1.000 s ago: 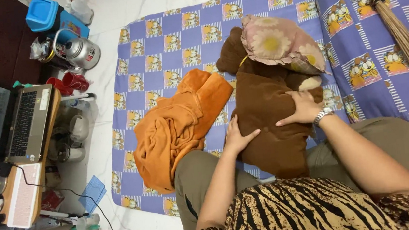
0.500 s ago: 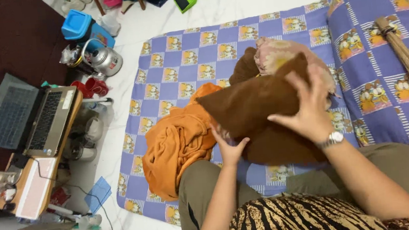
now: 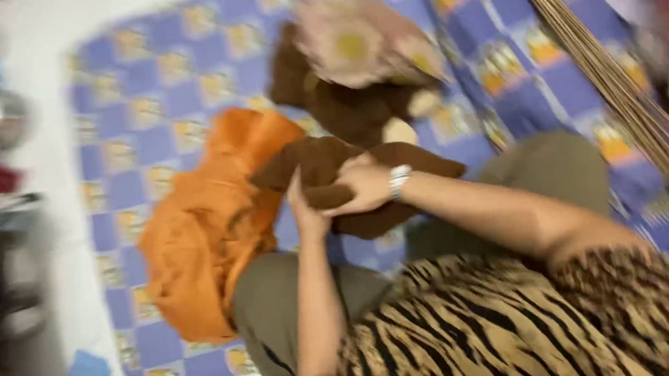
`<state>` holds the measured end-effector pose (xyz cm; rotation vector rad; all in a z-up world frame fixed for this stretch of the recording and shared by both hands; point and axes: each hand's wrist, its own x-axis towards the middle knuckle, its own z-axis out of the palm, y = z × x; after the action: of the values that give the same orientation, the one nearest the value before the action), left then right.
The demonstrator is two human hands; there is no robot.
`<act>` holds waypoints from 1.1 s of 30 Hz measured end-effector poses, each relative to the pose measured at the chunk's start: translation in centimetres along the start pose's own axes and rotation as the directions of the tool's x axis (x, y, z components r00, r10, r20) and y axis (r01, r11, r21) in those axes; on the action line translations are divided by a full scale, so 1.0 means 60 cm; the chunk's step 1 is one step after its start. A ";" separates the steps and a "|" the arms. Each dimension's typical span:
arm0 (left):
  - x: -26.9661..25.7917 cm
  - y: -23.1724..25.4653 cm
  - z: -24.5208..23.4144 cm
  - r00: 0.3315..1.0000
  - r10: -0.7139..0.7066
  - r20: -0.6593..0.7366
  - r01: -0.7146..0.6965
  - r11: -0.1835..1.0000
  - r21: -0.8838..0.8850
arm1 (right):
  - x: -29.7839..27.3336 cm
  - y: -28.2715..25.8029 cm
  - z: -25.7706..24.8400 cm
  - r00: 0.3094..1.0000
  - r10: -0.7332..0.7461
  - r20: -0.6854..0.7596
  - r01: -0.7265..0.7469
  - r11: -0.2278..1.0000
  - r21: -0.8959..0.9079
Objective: Organizing and cleaning dust off pillows and a bolster on a floor mat using a small broom.
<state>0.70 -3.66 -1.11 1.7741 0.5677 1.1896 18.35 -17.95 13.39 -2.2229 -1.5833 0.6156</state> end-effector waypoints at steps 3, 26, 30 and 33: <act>-0.022 -0.059 -0.020 0.873 -0.272 0.405 0.084 0.902 0.424 | 0.024 0.067 0.117 0.945 -0.328 0.007 0.319 0.925 0.205; 0.031 0.144 0.026 0.943 -0.274 0.189 0.226 0.943 0.243 | -0.066 -0.031 -0.025 0.827 -0.056 -0.560 0.251 0.927 0.278; 0.063 0.255 0.000 0.888 -0.345 0.304 0.376 0.925 -0.050 | -0.077 0.000 -0.080 0.830 -0.149 -0.538 0.363 0.876 0.318; 0.088 0.319 -0.010 0.976 -0.110 0.187 0.080 0.984 0.160 | -0.073 0.038 -0.137 0.830 -0.058 -0.554 0.392 0.768 0.507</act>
<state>0.51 -8.79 18.08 1.9435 0.6327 0.9143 23.27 -23.04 19.81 -1.4976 -1.1401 0.3395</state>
